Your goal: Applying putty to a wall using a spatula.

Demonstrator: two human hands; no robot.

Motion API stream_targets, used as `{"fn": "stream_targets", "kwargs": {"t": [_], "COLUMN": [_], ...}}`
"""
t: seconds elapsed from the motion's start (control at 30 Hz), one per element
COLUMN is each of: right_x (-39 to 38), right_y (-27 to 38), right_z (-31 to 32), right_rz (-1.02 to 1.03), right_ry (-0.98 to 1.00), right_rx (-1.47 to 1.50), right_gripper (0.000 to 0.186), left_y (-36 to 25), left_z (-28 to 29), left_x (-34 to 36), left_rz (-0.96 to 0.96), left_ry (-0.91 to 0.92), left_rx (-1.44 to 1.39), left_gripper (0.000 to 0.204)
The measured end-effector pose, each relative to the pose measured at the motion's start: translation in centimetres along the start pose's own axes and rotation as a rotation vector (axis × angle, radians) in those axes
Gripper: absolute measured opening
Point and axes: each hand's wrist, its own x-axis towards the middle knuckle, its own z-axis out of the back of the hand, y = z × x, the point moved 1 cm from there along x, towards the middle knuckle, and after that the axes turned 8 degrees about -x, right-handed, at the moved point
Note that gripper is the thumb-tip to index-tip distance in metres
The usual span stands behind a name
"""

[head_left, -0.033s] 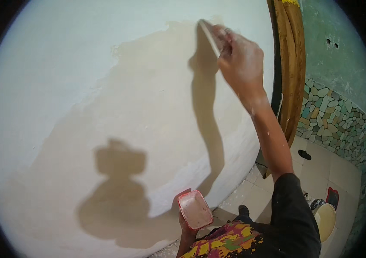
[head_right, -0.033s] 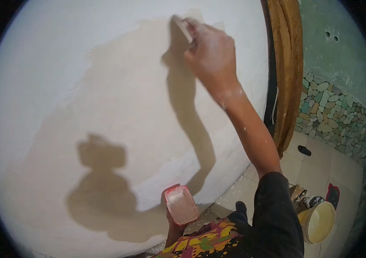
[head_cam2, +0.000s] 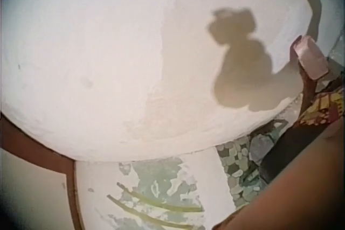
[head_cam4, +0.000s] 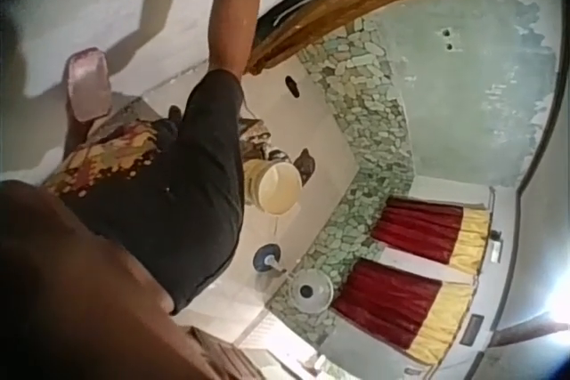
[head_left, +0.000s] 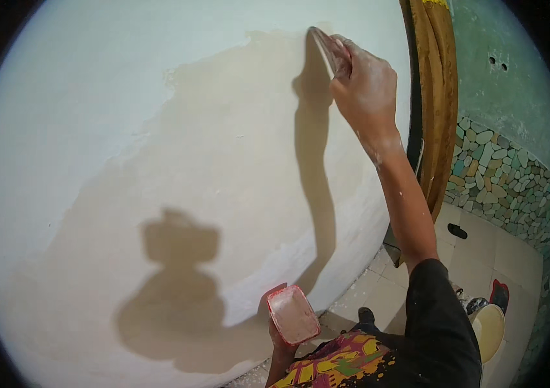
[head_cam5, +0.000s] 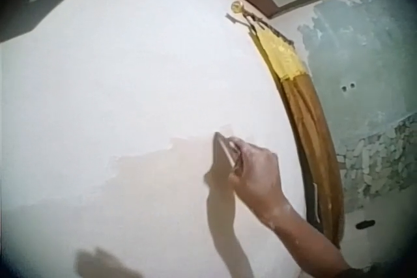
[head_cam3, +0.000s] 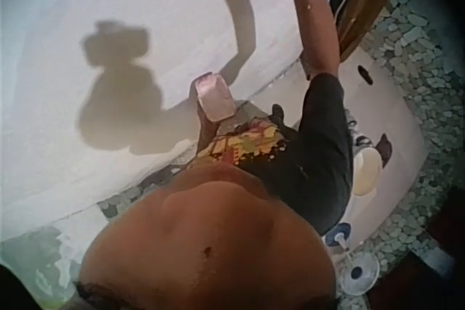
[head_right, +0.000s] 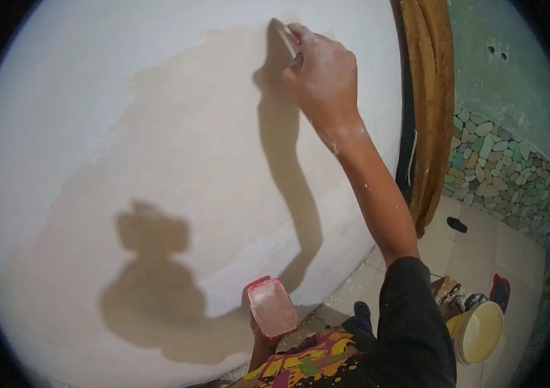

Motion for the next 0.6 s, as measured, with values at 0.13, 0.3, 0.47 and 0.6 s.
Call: {"fn": "stream_targets", "kwargs": {"t": [0.13, 0.3, 0.47, 0.6], "right_x": [-2.6, -10.4, -9.2, -6.0], "right_y": [0.4, 6.7, 1.8, -4.1], "right_z": [-2.8, -1.7, -2.9, -4.0], "right_rz": [0.202, 0.464, 0.315, 0.077], "right_ry": [-0.149, 0.137, -0.074, -0.249], "right_rx": [0.113, 0.287, 0.277, 0.062], "right_gripper": [0.046, 0.073, 0.054, 0.036], "left_y": [0.6, 0.5, 1.5, 1.9], "left_z": [-0.6, 0.7, 1.6, 0.8], "left_x": [0.3, 1.4, 2.5, 2.6], "left_rz": [0.038, 0.113, 0.095, 0.083], "left_ry": [0.015, 0.152, 0.162, 0.133], "left_rx": [-0.024, -0.012, -0.018, 0.009], "left_gripper": [0.086, 0.088, 0.088, 0.088]}}
